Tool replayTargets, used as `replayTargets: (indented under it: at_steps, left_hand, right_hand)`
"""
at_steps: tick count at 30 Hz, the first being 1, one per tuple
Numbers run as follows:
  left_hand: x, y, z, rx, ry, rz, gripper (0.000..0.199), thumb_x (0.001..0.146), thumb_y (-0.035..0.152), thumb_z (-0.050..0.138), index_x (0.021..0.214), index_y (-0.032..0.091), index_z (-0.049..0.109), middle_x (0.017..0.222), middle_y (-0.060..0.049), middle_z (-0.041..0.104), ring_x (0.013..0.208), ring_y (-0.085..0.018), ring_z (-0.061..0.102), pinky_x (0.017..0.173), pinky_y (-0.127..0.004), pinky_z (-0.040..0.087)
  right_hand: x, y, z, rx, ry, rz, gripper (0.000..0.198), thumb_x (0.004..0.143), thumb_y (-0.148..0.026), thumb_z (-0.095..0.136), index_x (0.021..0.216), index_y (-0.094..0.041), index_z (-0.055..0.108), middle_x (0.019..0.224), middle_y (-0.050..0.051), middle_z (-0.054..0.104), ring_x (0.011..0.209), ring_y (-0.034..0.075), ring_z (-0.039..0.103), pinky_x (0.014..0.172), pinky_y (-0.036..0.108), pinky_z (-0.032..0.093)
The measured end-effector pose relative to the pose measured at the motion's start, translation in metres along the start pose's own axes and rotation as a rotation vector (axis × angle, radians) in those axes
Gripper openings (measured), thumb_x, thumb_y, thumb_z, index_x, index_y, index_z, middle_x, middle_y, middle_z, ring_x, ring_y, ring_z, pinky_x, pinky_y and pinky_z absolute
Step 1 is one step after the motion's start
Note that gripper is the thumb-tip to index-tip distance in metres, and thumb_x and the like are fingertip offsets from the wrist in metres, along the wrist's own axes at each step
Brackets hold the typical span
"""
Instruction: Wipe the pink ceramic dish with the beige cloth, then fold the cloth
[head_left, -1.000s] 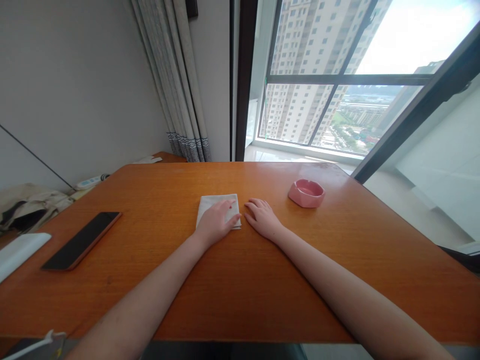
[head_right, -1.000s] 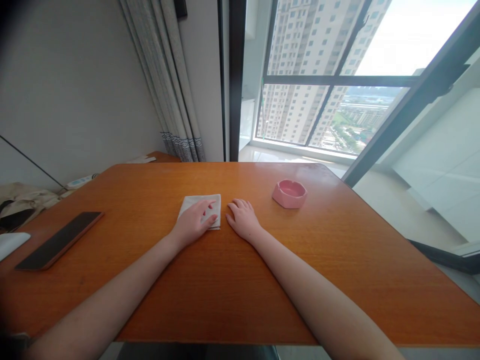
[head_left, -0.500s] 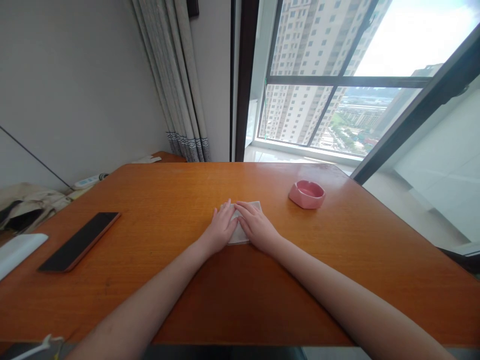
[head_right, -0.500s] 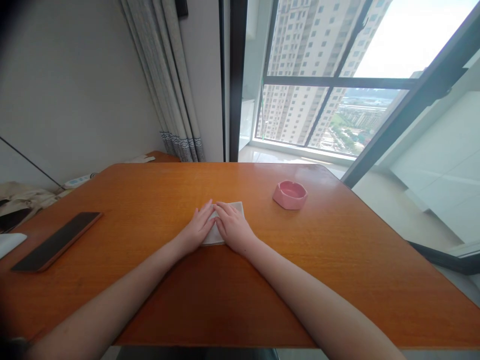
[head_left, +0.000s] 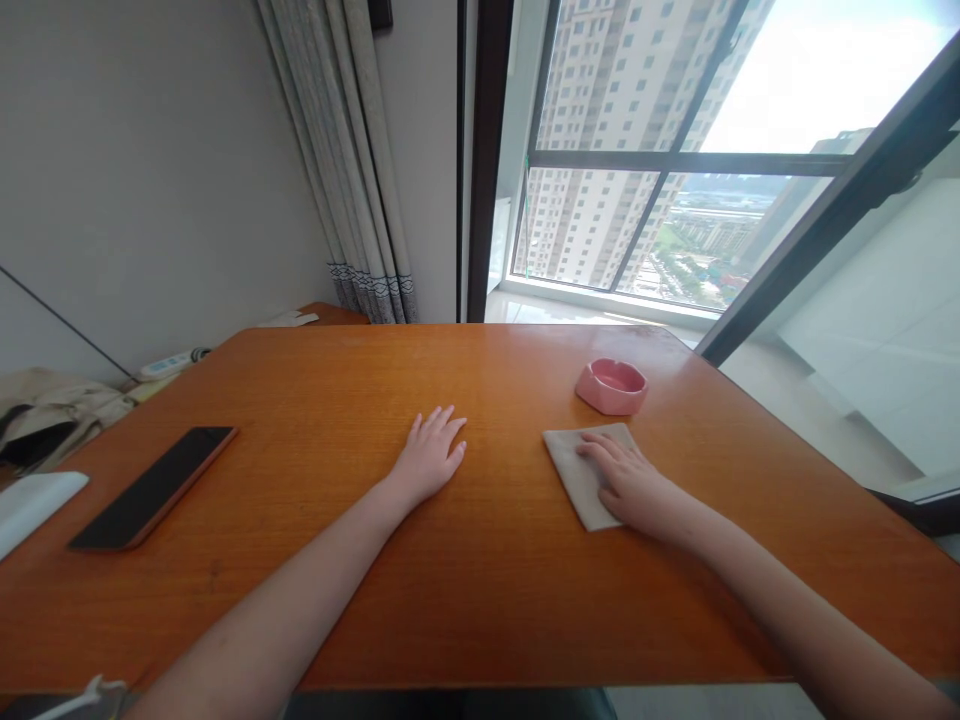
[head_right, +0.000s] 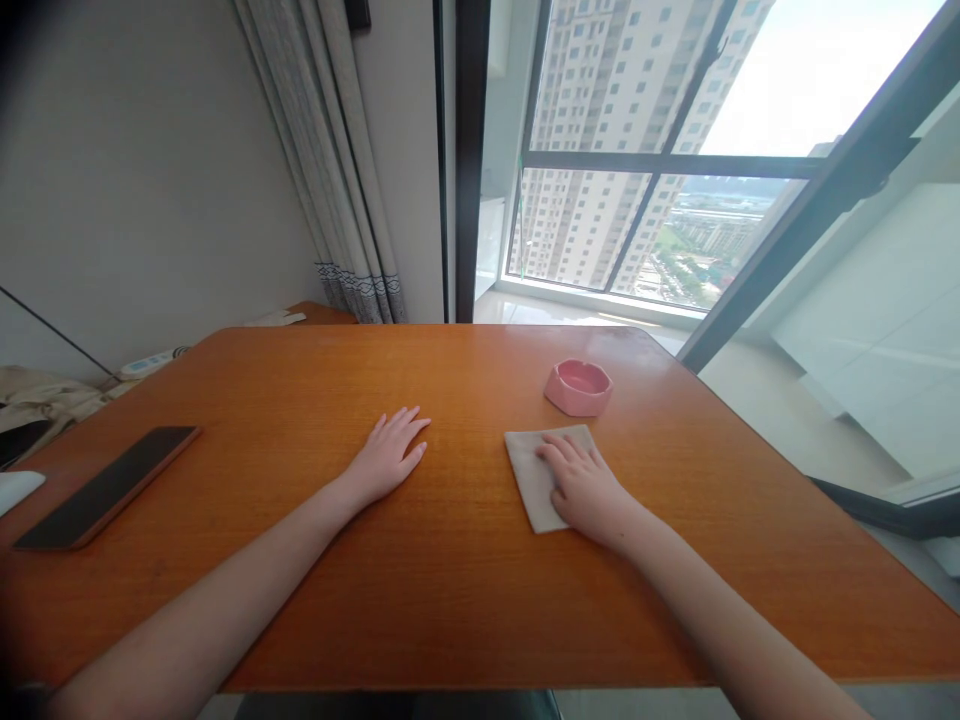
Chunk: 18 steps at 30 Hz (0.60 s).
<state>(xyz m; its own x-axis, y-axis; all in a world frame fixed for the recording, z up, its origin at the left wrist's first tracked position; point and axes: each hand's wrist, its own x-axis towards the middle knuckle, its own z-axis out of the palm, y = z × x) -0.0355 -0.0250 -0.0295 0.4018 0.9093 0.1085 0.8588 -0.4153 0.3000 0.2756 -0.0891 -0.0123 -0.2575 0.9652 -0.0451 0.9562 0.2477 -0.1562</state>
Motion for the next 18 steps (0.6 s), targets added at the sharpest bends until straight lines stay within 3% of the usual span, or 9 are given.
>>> replayTargets:
  at_steps: [4,7,10,12,15,18]
  left_hand:
    - [-0.001,0.003,0.003,0.056,0.012,-0.013,0.045,0.090,0.034,0.036,0.131,0.019,0.044,0.147,-0.010,0.034,0.138,-0.026,0.025,0.113,-0.050,0.015]
    - [0.000,0.005,0.005,0.054,0.062,-0.019,0.043,0.089,0.032,0.037,0.128,0.018,0.046,0.145,-0.011,0.037,0.136,-0.027,0.028,0.111,-0.052,0.016]
    - [0.007,0.011,0.005,-0.014,0.137,0.048,0.035,0.087,0.029,0.040,0.117,0.018,0.053,0.137,-0.012,0.045,0.129,-0.027,0.038,0.108,-0.049,0.025]
    - [0.015,0.015,0.004,-0.102,0.168,0.137,0.027,0.086,0.026,0.040,0.105,0.017,0.058,0.122,-0.011,0.057,0.114,-0.023,0.051,0.099,-0.040,0.038]
    - [0.031,0.018,0.004,-0.212,0.111,0.200,0.020,0.086,0.026,0.041,0.090,0.017,0.058,0.085,-0.006,0.065,0.079,-0.017,0.060,0.074,-0.029,0.047]
    - [0.044,0.016,0.008,-0.178,0.045,0.154,0.015,0.080,0.023,0.047,0.083,0.016,0.060,0.076,-0.005,0.065,0.070,-0.018,0.061,0.064,-0.028,0.046]
  right_hand:
    - [-0.031,0.078,-0.013,0.059,-0.077,0.126,0.058,0.055,-0.009,0.047,0.112,-0.018,0.053,0.136,0.013,0.044,0.125,0.028,0.043,0.103,0.041,0.038]
    - [-0.033,0.092,-0.030,0.071,-0.044,0.175,0.042,0.056,-0.009,0.046,0.095,-0.021,0.060,0.125,0.010,0.053,0.117,0.029,0.051,0.098,0.041,0.042]
    - [-0.009,0.053,-0.040,0.105,0.186,0.136,0.030,0.066,-0.012,0.044,0.091,-0.020,0.059,0.118,0.011,0.057,0.110,0.028,0.055,0.097,0.043,0.042]
    - [0.017,0.009,-0.033,0.209,0.283,-0.016,0.036,0.070,-0.012,0.042,0.102,-0.019,0.056,0.116,0.011,0.057,0.111,0.025,0.054,0.099,0.042,0.040]
    - [0.063,-0.060,-0.005,0.443,0.301,-0.224,0.050,0.070,-0.009,0.043,0.119,-0.018,0.049,0.121,0.011,0.054,0.114,0.022,0.051,0.102,0.041,0.039]
    - [0.102,-0.108,0.026,0.621,0.330,-0.314,0.054,0.068,-0.006,0.041,0.120,-0.017,0.047,0.119,0.012,0.053,0.114,0.020,0.050,0.102,0.039,0.040]
